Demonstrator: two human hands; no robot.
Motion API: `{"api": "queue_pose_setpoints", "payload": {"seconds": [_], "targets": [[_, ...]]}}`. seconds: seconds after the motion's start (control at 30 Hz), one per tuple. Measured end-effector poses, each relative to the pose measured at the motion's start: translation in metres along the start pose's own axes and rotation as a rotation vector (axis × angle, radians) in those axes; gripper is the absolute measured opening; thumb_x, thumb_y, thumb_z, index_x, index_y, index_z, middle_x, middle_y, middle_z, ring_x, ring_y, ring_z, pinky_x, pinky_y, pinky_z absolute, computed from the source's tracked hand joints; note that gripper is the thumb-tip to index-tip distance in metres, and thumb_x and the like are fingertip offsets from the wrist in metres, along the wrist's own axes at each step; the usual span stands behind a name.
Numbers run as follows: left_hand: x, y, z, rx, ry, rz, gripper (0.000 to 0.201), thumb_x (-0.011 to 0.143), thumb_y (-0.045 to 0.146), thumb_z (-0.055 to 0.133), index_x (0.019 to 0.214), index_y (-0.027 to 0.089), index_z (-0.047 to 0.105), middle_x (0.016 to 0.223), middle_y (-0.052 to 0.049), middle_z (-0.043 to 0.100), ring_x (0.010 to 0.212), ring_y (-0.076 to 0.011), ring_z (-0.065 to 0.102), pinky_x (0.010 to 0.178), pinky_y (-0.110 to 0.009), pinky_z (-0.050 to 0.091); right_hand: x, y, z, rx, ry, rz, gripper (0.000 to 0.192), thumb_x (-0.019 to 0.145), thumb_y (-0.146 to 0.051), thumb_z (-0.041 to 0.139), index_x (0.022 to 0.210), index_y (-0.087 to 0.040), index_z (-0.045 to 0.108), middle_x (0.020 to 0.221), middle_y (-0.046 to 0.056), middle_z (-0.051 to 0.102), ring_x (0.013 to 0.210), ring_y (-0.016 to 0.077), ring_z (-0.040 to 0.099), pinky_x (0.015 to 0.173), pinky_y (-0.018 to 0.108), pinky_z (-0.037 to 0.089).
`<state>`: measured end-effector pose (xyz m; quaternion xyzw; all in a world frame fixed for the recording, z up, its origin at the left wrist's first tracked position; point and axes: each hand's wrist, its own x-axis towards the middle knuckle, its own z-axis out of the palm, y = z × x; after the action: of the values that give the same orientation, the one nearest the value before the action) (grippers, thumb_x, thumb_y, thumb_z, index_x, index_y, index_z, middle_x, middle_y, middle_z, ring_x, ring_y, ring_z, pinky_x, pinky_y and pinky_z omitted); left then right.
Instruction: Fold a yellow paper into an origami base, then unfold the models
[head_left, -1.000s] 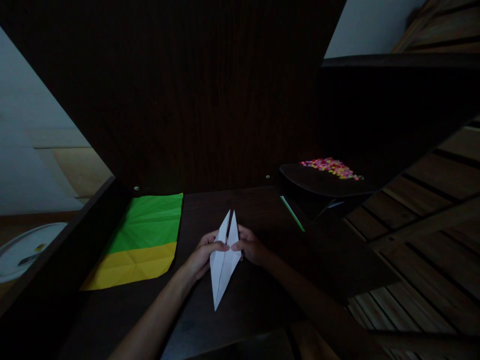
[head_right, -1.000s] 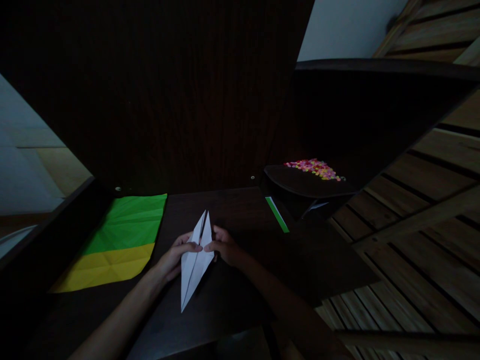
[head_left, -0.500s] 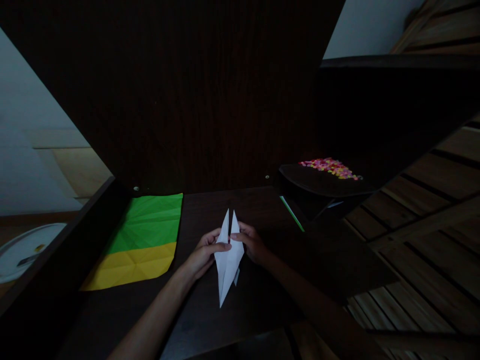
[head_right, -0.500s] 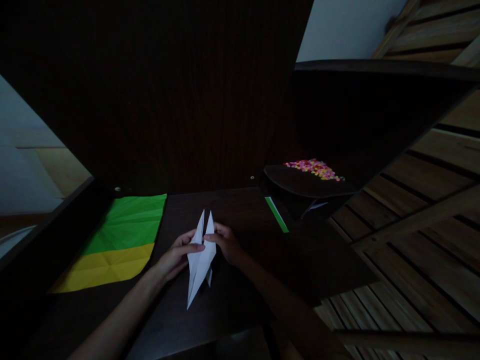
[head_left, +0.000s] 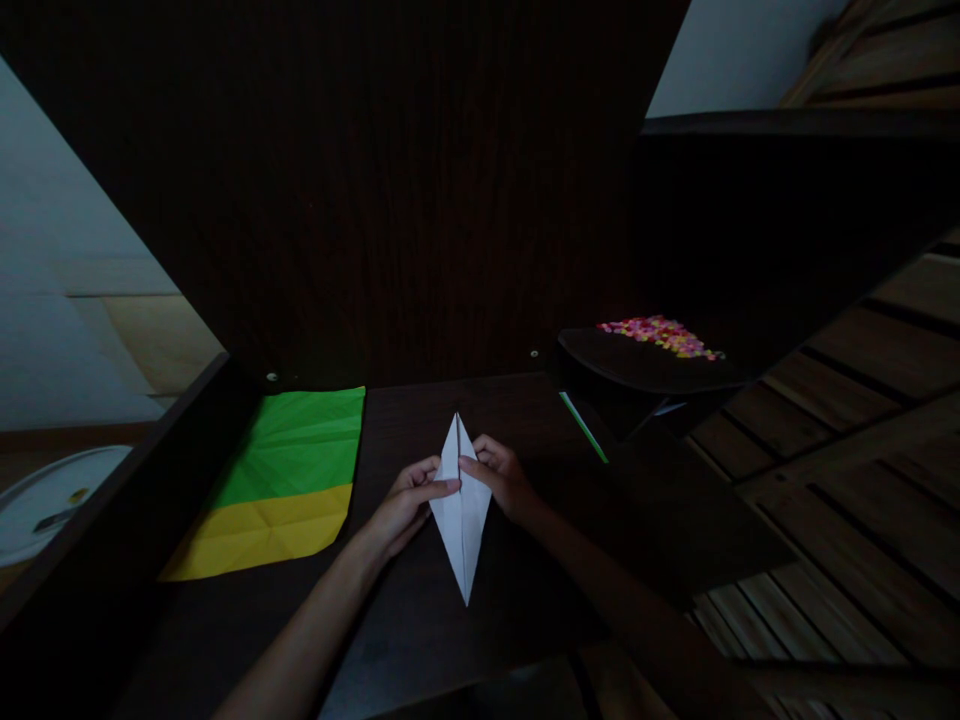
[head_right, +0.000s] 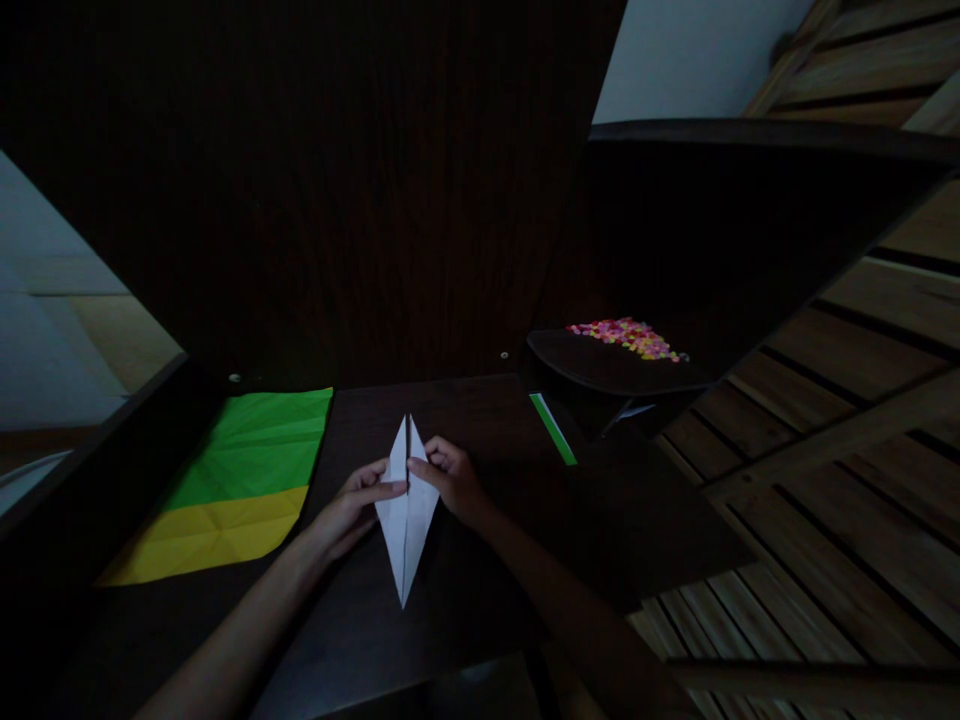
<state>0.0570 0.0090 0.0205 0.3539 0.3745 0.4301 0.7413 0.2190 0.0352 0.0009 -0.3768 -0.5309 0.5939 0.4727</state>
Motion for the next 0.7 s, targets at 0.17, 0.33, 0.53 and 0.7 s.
{"api": "queue_pose_setpoints", "payload": {"seconds": [0.17,0.33,0.53,0.7], "targets": [[0.003,-0.002,-0.002,-0.003,0.055,0.032,0.023,0.061,0.021,0.083,0.077,0.013,0.069,0.07,-0.003,0.069,0.061,-0.0137,0.061,0.059,-0.022,0.043,0.0,0.0,0.001,-0.107,0.056,-0.089,0.033,0.073,-0.047,0.071,0.067,-0.021,0.051,0.057,-0.003,0.057,0.05,0.0121,0.05,0.048,0.023,0.034],[0.004,-0.004,0.0,-0.013,0.085,0.03,0.022,0.061,0.019,0.079,0.08,0.013,0.069,0.07,-0.002,0.069,0.059,-0.0137,0.061,0.057,-0.022,0.043,-0.002,0.005,0.002,-0.149,0.059,-0.094,0.032,0.075,-0.048,0.068,0.071,-0.021,0.052,0.055,-0.003,0.059,0.045,0.0117,0.051,0.042,0.022,0.034],[0.002,-0.002,0.005,-0.035,0.101,0.012,0.028,0.058,0.016,0.076,0.086,0.014,0.069,0.072,-0.003,0.071,0.058,-0.015,0.062,0.059,-0.025,0.047,-0.008,0.008,0.008,-0.163,0.056,-0.02,0.03,0.078,-0.047,0.066,0.076,-0.021,0.052,0.053,-0.004,0.058,0.033,0.0087,0.043,0.031,0.018,0.026],[0.001,-0.002,0.007,-0.044,0.103,0.008,0.029,0.058,0.015,0.076,0.086,0.014,0.07,0.067,-0.001,0.07,0.054,-0.0139,0.06,0.057,-0.023,0.046,-0.007,0.006,0.013,-0.147,0.07,-0.036,0.032,0.073,-0.047,0.069,0.079,-0.02,0.052,0.05,-0.005,0.058,0.032,0.0075,0.042,0.031,0.017,0.026]]}}
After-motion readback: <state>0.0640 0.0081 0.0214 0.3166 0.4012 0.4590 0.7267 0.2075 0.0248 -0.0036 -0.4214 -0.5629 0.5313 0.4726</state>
